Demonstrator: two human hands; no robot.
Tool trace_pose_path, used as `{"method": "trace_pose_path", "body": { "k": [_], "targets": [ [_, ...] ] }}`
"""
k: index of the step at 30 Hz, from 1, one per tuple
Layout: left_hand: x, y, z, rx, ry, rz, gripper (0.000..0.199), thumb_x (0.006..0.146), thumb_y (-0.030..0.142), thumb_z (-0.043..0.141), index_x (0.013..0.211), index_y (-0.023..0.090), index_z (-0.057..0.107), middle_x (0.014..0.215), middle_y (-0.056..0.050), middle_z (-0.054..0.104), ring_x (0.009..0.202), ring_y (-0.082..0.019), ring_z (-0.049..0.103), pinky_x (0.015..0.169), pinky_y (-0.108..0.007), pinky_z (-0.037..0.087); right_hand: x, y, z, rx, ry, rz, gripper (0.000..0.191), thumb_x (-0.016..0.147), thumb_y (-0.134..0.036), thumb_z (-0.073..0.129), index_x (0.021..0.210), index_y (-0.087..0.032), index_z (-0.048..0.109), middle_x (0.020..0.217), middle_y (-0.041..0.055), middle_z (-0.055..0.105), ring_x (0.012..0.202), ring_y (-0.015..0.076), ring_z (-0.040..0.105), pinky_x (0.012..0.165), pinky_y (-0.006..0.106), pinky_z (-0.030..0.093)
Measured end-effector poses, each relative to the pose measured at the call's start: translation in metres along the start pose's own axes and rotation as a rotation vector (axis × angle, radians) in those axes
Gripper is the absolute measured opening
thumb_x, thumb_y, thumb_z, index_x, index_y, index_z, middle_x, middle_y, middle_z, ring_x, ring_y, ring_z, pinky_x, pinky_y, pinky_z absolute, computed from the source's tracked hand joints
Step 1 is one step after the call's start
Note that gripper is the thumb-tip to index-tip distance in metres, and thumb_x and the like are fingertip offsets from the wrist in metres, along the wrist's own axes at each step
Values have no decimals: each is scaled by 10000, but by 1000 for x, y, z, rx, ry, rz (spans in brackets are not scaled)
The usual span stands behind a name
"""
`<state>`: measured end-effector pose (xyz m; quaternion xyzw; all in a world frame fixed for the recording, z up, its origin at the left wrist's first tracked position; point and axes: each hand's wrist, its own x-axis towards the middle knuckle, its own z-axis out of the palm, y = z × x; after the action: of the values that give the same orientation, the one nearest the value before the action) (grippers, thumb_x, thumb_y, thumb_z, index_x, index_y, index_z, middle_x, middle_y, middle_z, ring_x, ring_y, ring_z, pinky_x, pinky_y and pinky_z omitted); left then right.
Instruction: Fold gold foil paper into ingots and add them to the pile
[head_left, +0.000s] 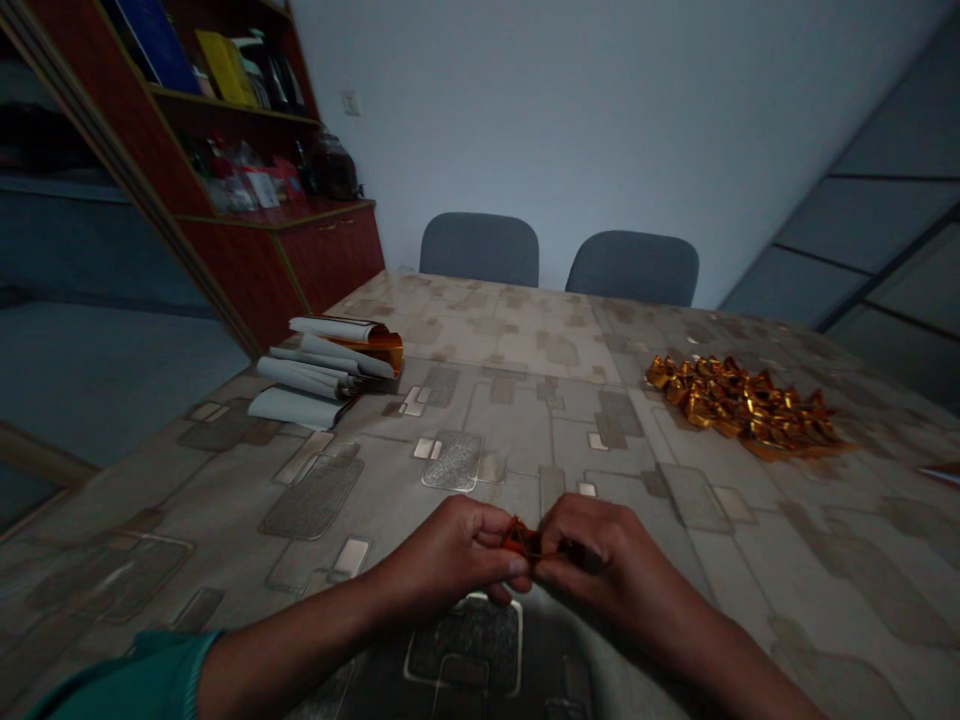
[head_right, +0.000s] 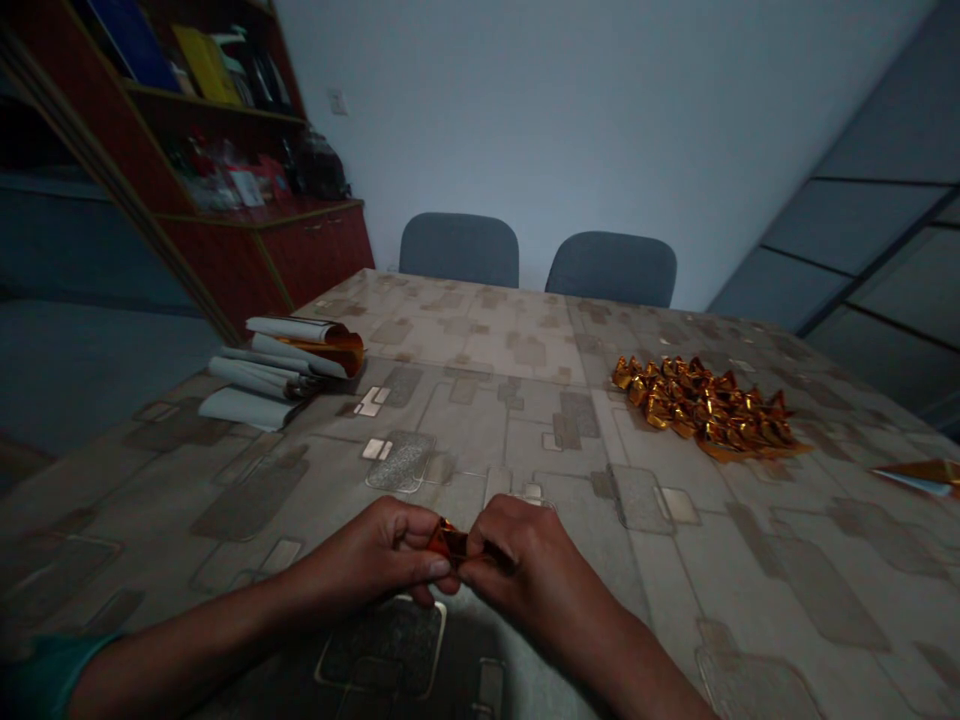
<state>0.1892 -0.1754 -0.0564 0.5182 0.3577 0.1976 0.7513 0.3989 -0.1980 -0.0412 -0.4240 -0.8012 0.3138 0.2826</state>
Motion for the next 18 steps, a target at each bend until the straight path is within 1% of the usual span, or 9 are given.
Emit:
{"method": "trace_pose_path", "body": {
  "k": [5,9,13,15,18],
  "targets": [
    [0,-1,0,17,-13,3,259,758,383,747,852,143,726,803,-45,739,776,-189,687,683,-280,514,0,-1,3,-4,-23,-25,178,904,-178,687,741,-198,618,737,-2,632,679,138,573,616,250,395],
    [1,-2,-1,8,-27,11,284,756,406,756,836,136,721,783,-39,729,746,-176,678,684,-282,524,1,-4,-1,42,-43,-9,148,892,-202,721,767,-200,642,756,-11,639,685,132,574,627,246,403],
    [1,-3,-1,-2,-6,3,310,753,428,766,832,131,724,777,-46,736,739,-178,689,688,-286,528,1,-7,-11,84,-61,35,81,858,-158,719,813,-208,675,774,-8,654,708,142,608,639,253,428],
    [1,-4,-1,-10,0,-5,319,753,431,768,848,128,729,786,-56,744,763,-188,704,690,-285,528,1,-7,-13,80,-58,45,106,864,-143,677,779,-204,661,765,2,658,699,148,611,639,264,435],
    [2,-4,-1,-10,-2,-7,294,749,406,767,845,130,734,787,-56,746,777,-193,710,697,-286,532,1,-5,-9,48,-60,29,158,884,-145,627,737,-203,621,752,10,664,679,150,606,628,270,427]
  ]
}}
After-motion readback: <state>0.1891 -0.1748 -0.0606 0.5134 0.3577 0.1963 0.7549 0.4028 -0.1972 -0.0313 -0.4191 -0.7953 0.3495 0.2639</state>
